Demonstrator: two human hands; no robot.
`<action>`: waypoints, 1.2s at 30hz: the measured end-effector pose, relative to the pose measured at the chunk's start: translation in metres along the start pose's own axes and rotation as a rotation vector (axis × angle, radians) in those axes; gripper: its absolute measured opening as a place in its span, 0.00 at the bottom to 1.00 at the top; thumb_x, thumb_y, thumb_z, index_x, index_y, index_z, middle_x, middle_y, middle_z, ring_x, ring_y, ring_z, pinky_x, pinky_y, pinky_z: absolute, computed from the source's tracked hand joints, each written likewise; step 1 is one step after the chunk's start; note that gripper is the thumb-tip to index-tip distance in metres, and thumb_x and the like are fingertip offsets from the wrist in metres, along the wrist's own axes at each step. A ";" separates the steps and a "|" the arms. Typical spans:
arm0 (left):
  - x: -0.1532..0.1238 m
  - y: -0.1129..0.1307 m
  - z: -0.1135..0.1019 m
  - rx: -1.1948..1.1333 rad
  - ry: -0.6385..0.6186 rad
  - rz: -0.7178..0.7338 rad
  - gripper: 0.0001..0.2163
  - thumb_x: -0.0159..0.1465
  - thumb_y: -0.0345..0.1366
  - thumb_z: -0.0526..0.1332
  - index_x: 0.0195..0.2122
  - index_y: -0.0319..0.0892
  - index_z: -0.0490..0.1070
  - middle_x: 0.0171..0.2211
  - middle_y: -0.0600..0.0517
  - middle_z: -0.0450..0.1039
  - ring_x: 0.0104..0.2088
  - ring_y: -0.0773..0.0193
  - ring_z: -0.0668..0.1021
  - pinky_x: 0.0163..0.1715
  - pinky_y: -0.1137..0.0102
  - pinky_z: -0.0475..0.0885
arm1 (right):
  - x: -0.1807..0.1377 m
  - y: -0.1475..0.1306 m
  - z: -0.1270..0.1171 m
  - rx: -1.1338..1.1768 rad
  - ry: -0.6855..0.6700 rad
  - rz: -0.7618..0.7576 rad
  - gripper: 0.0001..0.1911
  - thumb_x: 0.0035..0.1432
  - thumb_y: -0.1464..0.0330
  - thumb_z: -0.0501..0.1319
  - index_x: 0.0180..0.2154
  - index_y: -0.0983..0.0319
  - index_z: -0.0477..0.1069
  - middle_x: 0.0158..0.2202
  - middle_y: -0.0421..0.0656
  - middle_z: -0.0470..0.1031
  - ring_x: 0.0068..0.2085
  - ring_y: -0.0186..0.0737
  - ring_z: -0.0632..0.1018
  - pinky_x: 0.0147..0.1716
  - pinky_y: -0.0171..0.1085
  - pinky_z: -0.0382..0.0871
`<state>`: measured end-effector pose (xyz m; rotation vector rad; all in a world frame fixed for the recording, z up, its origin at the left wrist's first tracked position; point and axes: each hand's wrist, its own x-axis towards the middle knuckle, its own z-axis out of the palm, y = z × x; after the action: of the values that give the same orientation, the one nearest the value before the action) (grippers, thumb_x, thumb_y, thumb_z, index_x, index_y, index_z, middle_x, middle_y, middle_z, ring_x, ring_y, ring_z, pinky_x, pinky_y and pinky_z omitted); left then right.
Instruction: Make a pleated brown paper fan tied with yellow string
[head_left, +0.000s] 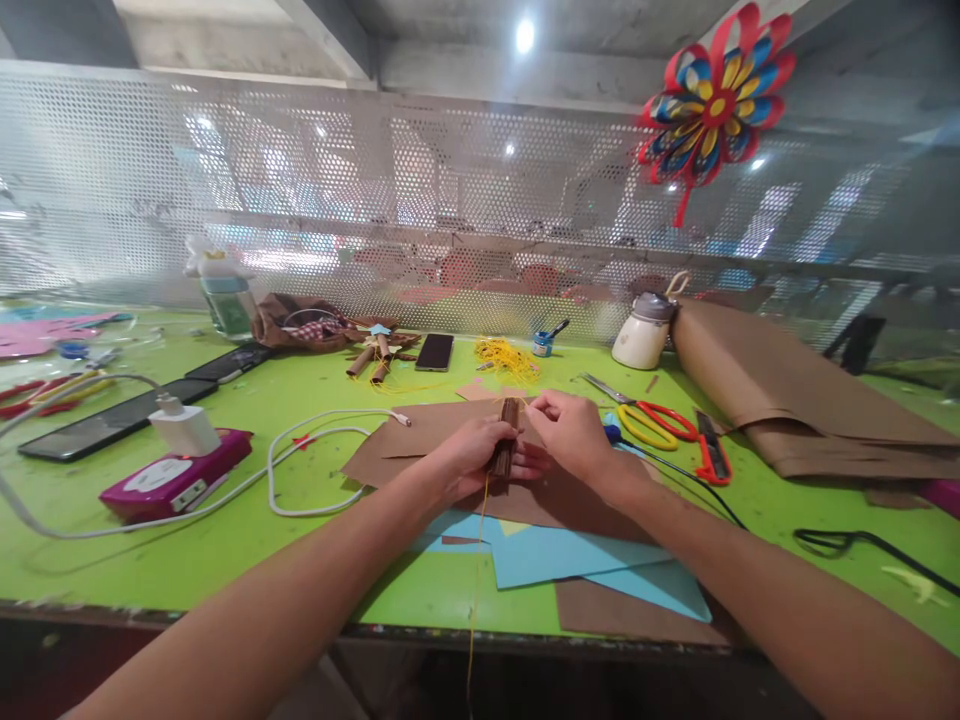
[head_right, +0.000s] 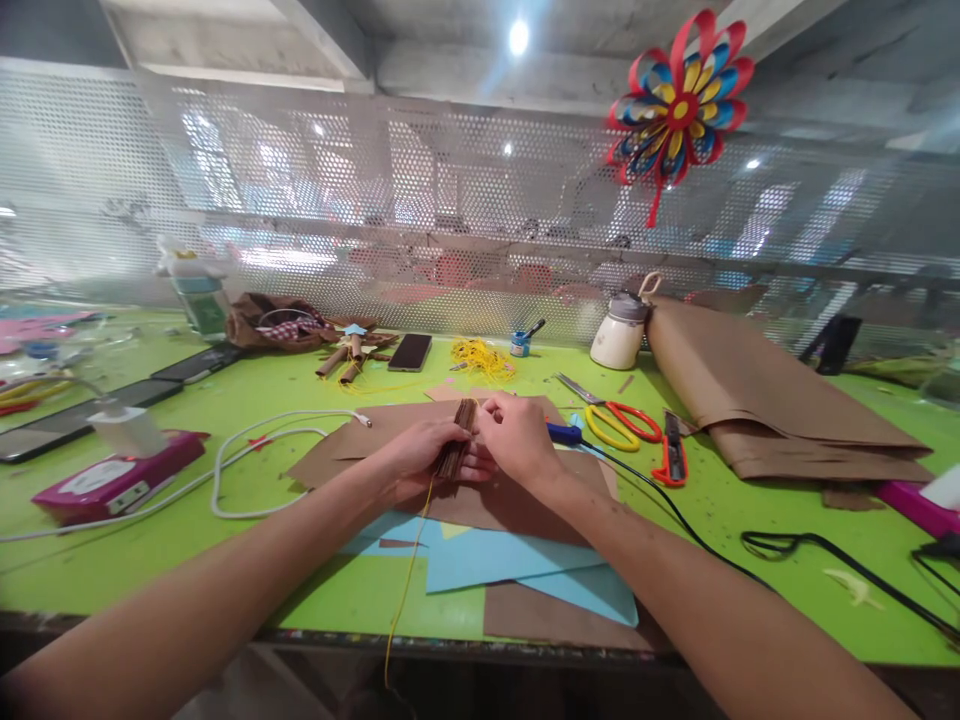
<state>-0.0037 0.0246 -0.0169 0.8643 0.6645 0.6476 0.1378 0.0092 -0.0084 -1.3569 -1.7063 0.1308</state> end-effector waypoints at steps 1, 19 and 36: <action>0.000 0.000 0.000 0.001 0.001 -0.012 0.08 0.56 0.24 0.49 0.38 0.35 0.61 0.27 0.40 0.75 0.30 0.56 0.80 0.33 0.62 0.76 | 0.001 0.001 0.000 -0.003 0.007 0.002 0.09 0.50 0.69 0.55 0.21 0.63 0.69 0.17 0.39 0.70 0.20 0.32 0.69 0.24 0.31 0.59; -0.015 0.000 0.024 -0.013 0.025 -0.038 0.06 0.59 0.25 0.49 0.33 0.33 0.63 0.23 0.40 0.74 0.26 0.57 0.79 0.29 0.64 0.75 | 0.002 0.003 -0.004 -0.091 0.017 0.001 0.08 0.50 0.68 0.56 0.21 0.62 0.69 0.18 0.39 0.70 0.20 0.33 0.69 0.23 0.32 0.58; -0.012 -0.004 0.015 0.104 -0.124 -0.115 0.13 0.60 0.29 0.48 0.29 0.28 0.70 0.32 0.33 0.76 0.29 0.58 0.79 0.38 0.62 0.73 | 0.021 0.008 -0.027 0.090 0.016 0.107 0.09 0.47 0.66 0.57 0.20 0.64 0.69 0.13 0.38 0.66 0.16 0.30 0.65 0.17 0.30 0.58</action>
<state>0.0006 0.0073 -0.0100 0.9475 0.6347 0.4553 0.1628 0.0181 0.0144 -1.3789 -1.5953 0.2541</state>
